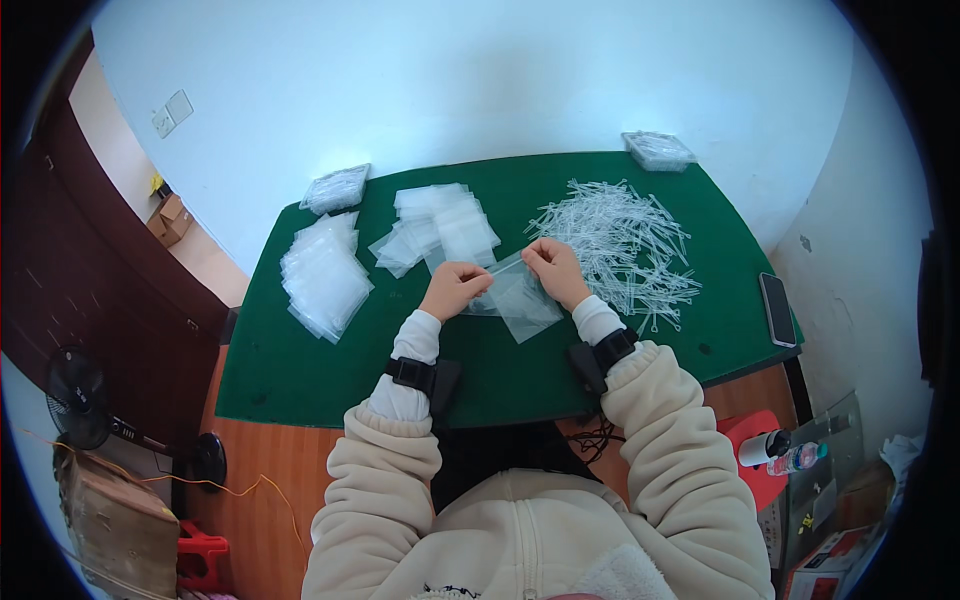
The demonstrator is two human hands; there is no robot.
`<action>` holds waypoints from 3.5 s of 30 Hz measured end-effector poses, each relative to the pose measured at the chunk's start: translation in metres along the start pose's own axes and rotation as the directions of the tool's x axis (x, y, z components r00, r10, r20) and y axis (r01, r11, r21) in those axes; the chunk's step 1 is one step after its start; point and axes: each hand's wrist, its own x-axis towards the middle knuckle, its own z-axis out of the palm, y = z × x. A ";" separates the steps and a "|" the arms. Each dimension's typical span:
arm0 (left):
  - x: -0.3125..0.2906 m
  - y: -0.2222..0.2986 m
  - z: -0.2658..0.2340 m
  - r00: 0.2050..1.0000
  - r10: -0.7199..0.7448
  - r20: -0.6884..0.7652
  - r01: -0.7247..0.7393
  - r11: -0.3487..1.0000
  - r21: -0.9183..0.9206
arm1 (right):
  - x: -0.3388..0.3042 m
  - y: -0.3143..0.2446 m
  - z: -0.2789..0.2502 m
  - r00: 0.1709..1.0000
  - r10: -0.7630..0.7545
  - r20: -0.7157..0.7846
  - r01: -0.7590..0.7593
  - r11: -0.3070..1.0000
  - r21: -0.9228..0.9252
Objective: Sorting through white shredded materials and placing small portions into clear plastic bags.
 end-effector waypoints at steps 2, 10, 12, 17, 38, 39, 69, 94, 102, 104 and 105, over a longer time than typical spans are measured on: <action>-0.001 0.002 0.000 0.999 0.034 -0.012 -0.033 0.997 0.066 | -0.001 -0.004 0.000 0.991 -0.099 -0.090 0.085 0.985 -0.151; -0.003 0.005 0.005 0.957 0.289 -0.014 -0.237 0.813 0.532 | -0.008 -0.020 0.006 0.874 -0.466 0.138 0.458 0.696 -0.552; -0.002 0.006 0.008 0.947 0.322 0.002 -0.273 0.799 0.536 | -0.010 -0.022 0.009 0.859 -0.462 0.221 0.498 0.649 -0.575; -0.003 0.007 0.013 0.920 0.391 0.007 -0.332 0.771 0.543 | -0.014 -0.023 0.013 0.814 -0.474 0.336 0.574 0.566 -0.592; -0.006 0.009 0.005 0.991 0.130 0.017 -0.124 0.888 0.444 | -0.009 -0.017 0.001 0.951 -0.293 0.094 0.293 0.768 -0.569; -0.006 0.009 0.006 0.987 0.158 0.020 -0.150 0.881 0.449 | -0.009 -0.016 0.002 0.951 -0.289 0.113 0.304 0.789 -0.534; -0.004 0.007 0.005 0.945 0.264 -0.194 -0.158 0.887 0.435 | -0.004 -0.010 -0.003 0.984 -0.175 -0.026 0.141 0.864 -0.484; -0.003 0.008 0.010 0.936 0.310 -0.167 -0.191 0.845 0.500 | -0.007 -0.019 0.004 0.974 -0.220 -0.061 0.168 0.870 -0.463; 0.002 0.005 0.008 0.916 0.158 -0.369 -0.144 0.987 0.064 | -0.004 -0.005 0.003 0.995 0.046 0.086 -0.028 0.979 -0.204; 0.002 0.005 0.007 0.919 0.107 -0.379 -0.125 0.992 -0.023 | -0.004 -0.004 0.001 0.994 0.057 0.092 -0.035 0.973 -0.227; 0.002 0.006 0.007 0.921 0.082 -0.382 -0.116 0.991 -0.067 | -0.003 -0.003 0.000 0.993 0.064 0.104 -0.043 0.980 -0.196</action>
